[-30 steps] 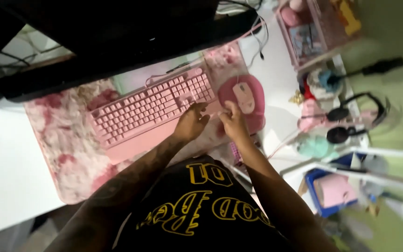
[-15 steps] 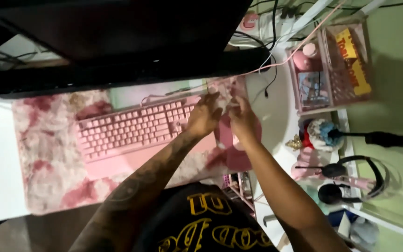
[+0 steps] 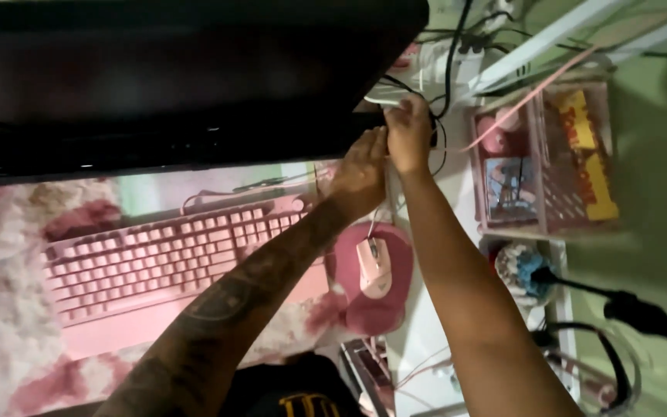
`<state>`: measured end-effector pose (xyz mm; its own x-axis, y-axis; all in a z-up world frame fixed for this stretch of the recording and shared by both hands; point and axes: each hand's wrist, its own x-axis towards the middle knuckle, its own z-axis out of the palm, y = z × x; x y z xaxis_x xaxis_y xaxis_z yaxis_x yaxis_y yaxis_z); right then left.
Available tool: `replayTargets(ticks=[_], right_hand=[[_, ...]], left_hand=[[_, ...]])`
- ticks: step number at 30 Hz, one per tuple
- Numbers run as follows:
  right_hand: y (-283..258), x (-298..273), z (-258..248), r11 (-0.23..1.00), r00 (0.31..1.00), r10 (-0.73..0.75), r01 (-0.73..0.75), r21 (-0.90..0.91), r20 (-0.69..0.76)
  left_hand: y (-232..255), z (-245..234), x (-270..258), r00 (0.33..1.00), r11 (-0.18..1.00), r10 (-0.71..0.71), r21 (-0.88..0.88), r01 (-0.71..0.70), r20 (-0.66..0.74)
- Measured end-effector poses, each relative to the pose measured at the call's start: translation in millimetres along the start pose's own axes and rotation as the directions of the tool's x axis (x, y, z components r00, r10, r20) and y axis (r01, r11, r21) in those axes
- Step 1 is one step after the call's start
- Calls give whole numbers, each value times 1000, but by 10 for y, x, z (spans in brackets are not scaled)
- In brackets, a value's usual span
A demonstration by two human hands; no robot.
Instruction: Moving various small items including a mouse, toys, and a pink organizer between a computer desk and a side table.
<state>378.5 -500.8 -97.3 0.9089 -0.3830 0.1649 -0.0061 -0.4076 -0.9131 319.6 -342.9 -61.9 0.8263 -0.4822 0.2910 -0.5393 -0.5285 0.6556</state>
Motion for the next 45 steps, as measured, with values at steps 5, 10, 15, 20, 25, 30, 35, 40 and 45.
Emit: replayTargets(ticks=[5, 10, 15, 20, 25, 30, 35, 40, 45], right_hand=[[99, 542, 202, 990, 998, 13, -22, -140, -68], [612, 1033, 353, 596, 804, -590, 494, -633, 73], [853, 1224, 362, 625, 853, -485, 493, -605, 194], [1093, 1300, 452, 766, 948, -294, 308, -564, 118], [996, 1315, 527, 671, 963, -249, 252, -697, 108], [776, 1306, 578, 720, 961, -275, 225, -657, 29], [217, 1163, 439, 739, 997, 78, -67, -671, -13], [90, 1077, 456, 829, 995, -26, -33, -558, -98], [984, 1331, 497, 759, 871, -485, 465, -455, 81]], left_hand=[[12, -18, 260, 990, 990, -144, -11, 144, 6], [-86, 21, 339, 979, 977, -202, -56, 204, 33], [-157, 56, 433, 985, 988, -154, -37, 152, -72], [-150, 17, 544, 979, 973, -203, -116, 198, -27], [-174, -3, 481, 981, 978, -191, -86, 188, -29], [-228, 62, 366, 991, 986, -118, -127, 108, -70], [-194, -31, 293, 988, 978, -147, -153, 139, -40], [-145, -199, 134, 985, 967, -170, -192, 165, -11], [-162, -273, -68, 982, 975, -175, -153, 163, -73]])
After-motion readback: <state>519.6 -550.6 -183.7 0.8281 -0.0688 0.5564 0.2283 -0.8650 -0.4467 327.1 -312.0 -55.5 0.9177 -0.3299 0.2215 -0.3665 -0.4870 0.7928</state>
